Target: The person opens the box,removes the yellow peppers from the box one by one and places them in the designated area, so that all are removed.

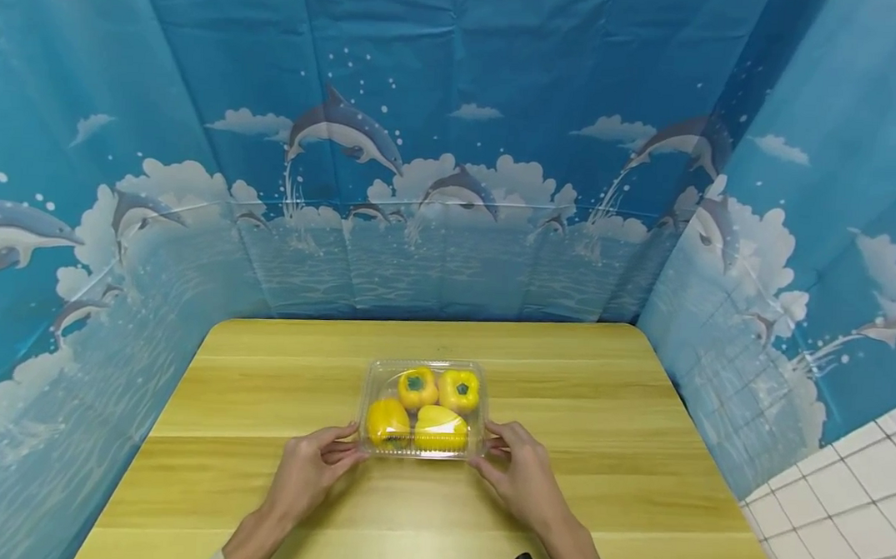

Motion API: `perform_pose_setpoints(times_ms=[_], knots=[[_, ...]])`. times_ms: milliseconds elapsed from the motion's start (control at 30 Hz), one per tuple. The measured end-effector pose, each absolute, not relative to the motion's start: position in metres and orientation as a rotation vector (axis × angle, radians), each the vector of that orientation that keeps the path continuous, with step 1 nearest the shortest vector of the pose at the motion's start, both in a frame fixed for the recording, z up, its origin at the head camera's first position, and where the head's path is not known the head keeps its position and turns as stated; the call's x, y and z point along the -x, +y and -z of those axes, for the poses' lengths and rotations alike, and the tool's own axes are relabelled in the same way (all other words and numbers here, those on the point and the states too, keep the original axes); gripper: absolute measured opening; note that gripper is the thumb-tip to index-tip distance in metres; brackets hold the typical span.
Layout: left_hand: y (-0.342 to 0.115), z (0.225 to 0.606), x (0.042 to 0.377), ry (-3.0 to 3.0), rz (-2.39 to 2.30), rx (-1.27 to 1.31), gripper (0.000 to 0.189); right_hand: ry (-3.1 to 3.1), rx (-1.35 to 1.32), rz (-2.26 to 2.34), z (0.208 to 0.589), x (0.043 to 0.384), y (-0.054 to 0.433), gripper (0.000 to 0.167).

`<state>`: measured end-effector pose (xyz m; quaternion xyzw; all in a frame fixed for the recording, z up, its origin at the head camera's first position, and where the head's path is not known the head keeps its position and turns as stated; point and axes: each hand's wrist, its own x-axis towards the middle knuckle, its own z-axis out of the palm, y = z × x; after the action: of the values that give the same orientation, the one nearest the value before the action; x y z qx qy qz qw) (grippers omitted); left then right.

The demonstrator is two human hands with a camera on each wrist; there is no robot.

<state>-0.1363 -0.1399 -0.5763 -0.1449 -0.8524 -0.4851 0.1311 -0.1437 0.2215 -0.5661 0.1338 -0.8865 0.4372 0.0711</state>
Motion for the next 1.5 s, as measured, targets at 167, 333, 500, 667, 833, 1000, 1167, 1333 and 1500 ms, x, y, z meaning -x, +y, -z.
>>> perform_pose_setpoints(times_ms=[167,333,500,667,833,1000,1167,1333,1500], knots=[[-0.140,0.577,0.132,-2.440,1.352,0.424,0.046,-2.681,-0.445,-1.322,0.561,0.147,0.226,0.053],[-0.134,0.577,0.127,-2.431,1.279,0.425,0.049,-2.691,-0.423,-1.248,0.552,0.159,0.232,0.035],[-0.121,0.573,0.123,-2.466,0.976,0.379,0.064,-2.661,-0.417,-1.191,0.541,0.184,0.233,0.043],[-0.107,0.568,0.126,-2.463,0.710,0.436,0.062,-2.715,-0.519,-1.235,0.535,0.217,0.228,0.057],[-0.100,0.570,0.132,-2.480,0.632,0.503,0.047,-2.811,-0.616,-1.294,0.539,0.233,0.223,0.063],[-0.103,0.573,0.138,-2.477,0.684,0.494,0.040,-2.836,-0.592,-1.321,0.545,0.232,0.224,0.064],[-0.103,0.571,0.144,-2.484,0.731,0.478,0.036,-2.793,-0.562,-1.277,0.549,0.221,0.228,0.067],[-0.102,0.569,0.148,-2.525,0.774,0.435,0.037,-2.756,-0.535,-1.231,0.557,0.206,0.228,0.068],[-0.101,0.570,0.151,-2.626,0.875,0.384,0.050,-2.734,-0.508,-1.257,0.563,0.191,0.226,0.072]])
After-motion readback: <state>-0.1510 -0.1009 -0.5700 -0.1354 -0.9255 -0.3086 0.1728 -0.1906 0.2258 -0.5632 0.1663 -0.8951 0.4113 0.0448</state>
